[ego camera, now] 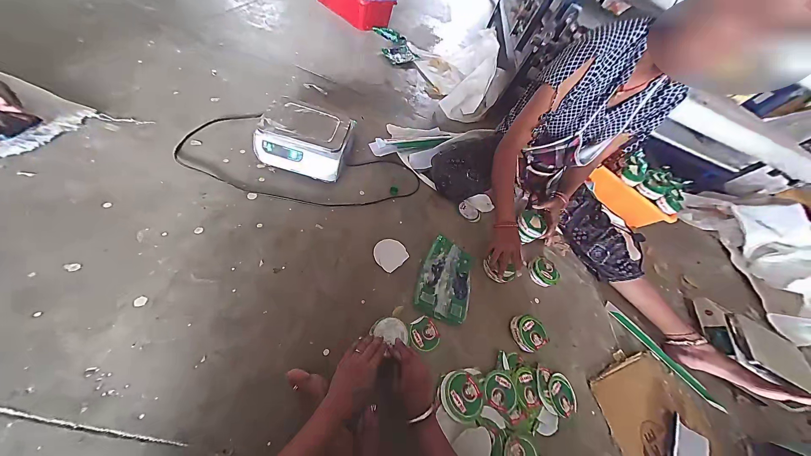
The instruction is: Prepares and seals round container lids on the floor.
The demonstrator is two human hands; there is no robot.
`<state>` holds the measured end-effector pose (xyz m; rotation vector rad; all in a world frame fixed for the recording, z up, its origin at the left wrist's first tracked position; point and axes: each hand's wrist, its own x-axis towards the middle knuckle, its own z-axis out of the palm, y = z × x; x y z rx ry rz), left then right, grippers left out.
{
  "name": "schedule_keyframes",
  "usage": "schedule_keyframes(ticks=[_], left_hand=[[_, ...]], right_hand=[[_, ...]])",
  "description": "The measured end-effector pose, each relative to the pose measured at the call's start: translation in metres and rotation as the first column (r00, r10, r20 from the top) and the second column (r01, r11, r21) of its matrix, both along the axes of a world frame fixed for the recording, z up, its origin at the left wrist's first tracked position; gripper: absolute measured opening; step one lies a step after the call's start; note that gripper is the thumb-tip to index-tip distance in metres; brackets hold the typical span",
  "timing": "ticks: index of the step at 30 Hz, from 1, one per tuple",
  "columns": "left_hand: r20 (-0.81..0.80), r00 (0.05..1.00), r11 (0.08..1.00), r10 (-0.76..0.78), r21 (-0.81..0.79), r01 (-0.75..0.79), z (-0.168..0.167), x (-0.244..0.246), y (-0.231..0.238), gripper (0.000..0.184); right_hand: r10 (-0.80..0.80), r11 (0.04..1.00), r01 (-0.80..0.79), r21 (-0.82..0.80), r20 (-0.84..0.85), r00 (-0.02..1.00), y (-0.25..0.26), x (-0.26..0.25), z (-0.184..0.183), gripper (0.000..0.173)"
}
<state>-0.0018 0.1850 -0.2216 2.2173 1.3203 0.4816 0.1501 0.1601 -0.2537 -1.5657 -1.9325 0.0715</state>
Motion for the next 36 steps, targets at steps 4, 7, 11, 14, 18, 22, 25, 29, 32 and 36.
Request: schedule_keyframes(ticks=[4,7,11,14,18,22,25,29,32,36], left_hand=[[-0.382,0.877,0.933,-0.292,-0.315,0.174,0.031,-0.001,0.009,0.054],[-0.381,0.865,0.919,-0.325,-0.345,0.193,0.030,-0.005,0.004,0.050],[-0.366,0.893,0.944,-0.263,-0.287,0.161,0.014,-0.009,-0.002,0.041],[-0.452,0.811,0.907,-0.371,-0.366,0.210,0.013,-0.007,-0.001,0.048],[-0.377,0.831,0.871,-0.410,-0.434,0.232,0.018,-0.010,0.008,0.051],[0.100,0.970,0.868,-0.219,-0.434,0.241,0.017,-0.031,0.025,0.063],[0.189,0.982,0.926,-0.007,-0.370,0.077,0.015,-0.016,0.036,0.093],[0.014,0.999,0.903,0.037,-0.429,-0.027,0.010,0.020,0.052,0.121],[-0.022,0.998,0.915,0.054,-0.400,-0.058,0.010,0.028,0.054,0.122],[0.119,0.993,0.930,0.018,-0.367,0.027,0.046,0.042,0.039,0.134]], right_hand=[[-0.048,0.985,0.021,-0.172,-0.154,0.987,0.004,-0.008,0.017,0.038],[0.148,0.942,-0.228,-0.247,-0.303,0.942,0.025,-0.025,0.030,0.046],[0.191,0.803,-0.321,-0.502,-0.294,0.937,0.050,-0.040,0.027,0.062],[0.018,0.862,-0.071,-0.501,-0.109,0.994,0.047,-0.041,0.019,0.069],[-0.156,0.829,0.050,-0.556,-0.145,0.977,0.050,-0.040,0.020,0.077],[-0.485,0.857,-0.089,-0.507,-0.853,0.194,0.064,0.014,0.043,0.054],[-0.406,0.913,-0.036,-0.406,-0.898,-0.168,0.038,0.066,0.048,0.071],[-0.507,0.847,0.031,-0.530,-0.824,-0.253,0.008,0.065,0.053,0.067],[-0.606,0.789,-0.027,-0.614,-0.770,-0.199,0.008,0.049,0.052,0.055],[-0.527,0.849,-0.145,-0.509,-0.838,-0.142,0.002,0.037,0.054,0.049]])
